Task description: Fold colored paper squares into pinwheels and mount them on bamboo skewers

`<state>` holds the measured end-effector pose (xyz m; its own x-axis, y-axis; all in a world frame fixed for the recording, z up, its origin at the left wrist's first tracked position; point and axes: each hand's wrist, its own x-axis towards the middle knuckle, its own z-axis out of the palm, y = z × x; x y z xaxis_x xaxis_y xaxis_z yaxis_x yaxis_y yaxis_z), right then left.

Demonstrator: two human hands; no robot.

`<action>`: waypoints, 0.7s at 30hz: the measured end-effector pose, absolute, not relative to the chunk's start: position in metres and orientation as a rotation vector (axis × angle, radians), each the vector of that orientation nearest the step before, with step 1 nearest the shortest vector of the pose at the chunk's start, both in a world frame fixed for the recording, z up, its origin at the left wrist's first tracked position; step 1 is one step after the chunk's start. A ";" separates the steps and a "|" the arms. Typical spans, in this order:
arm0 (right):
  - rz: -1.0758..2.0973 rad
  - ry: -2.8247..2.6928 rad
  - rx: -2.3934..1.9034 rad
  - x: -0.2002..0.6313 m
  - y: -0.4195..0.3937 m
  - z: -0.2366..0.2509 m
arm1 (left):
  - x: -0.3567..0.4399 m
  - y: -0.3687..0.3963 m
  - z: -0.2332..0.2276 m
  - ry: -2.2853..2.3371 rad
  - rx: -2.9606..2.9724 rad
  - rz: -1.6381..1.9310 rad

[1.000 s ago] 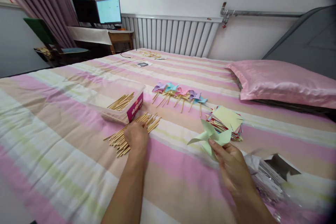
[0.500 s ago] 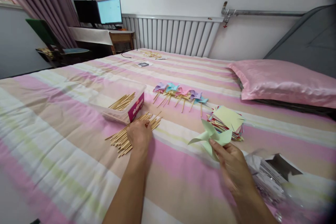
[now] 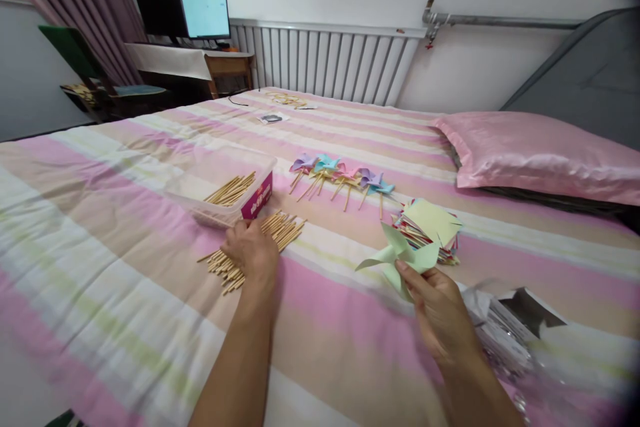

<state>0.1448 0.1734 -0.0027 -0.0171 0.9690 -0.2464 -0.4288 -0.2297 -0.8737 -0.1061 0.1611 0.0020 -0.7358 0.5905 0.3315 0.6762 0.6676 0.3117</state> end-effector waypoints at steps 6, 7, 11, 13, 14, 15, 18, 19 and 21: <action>1.510 -0.718 -1.051 0.143 0.171 0.001 | -0.103 0.164 -0.001 -2.887 -1.190 -0.575; 1.508 -0.722 -1.044 0.143 0.170 0.002 | -0.104 0.165 -0.003 -2.924 -1.168 -0.544; 1.518 -0.720 -1.032 0.141 0.168 0.004 | -0.106 0.166 -0.005 -2.944 -1.144 -0.519; 1.514 -0.715 -1.033 0.141 0.167 0.005 | -0.107 0.166 -0.005 -2.958 -1.137 -0.508; 1.511 -0.709 -1.033 0.141 0.168 0.005 | -0.107 0.166 -0.005 -2.969 -1.131 -0.502; 1.510 -0.701 -1.033 0.141 0.168 0.005 | -0.107 0.166 -0.005 -2.982 -1.128 -0.496; 1.529 -0.685 -1.027 0.143 0.170 0.002 | -0.107 0.167 -0.005 -3.005 -1.136 -0.487; 1.536 -0.685 -1.028 0.144 0.171 0.001 | -0.108 0.167 -0.005 -3.010 -1.137 -0.488; 1.542 -0.690 -1.033 0.145 0.172 -0.001 | -0.108 0.168 -0.006 -3.019 -1.127 -0.499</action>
<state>0.1450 0.1721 -0.0007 -0.0177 0.9685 -0.2484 -0.4601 -0.2284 -0.8580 -0.1081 0.1682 -0.0061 -0.7549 0.6558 -0.0047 0.6194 0.7154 0.3234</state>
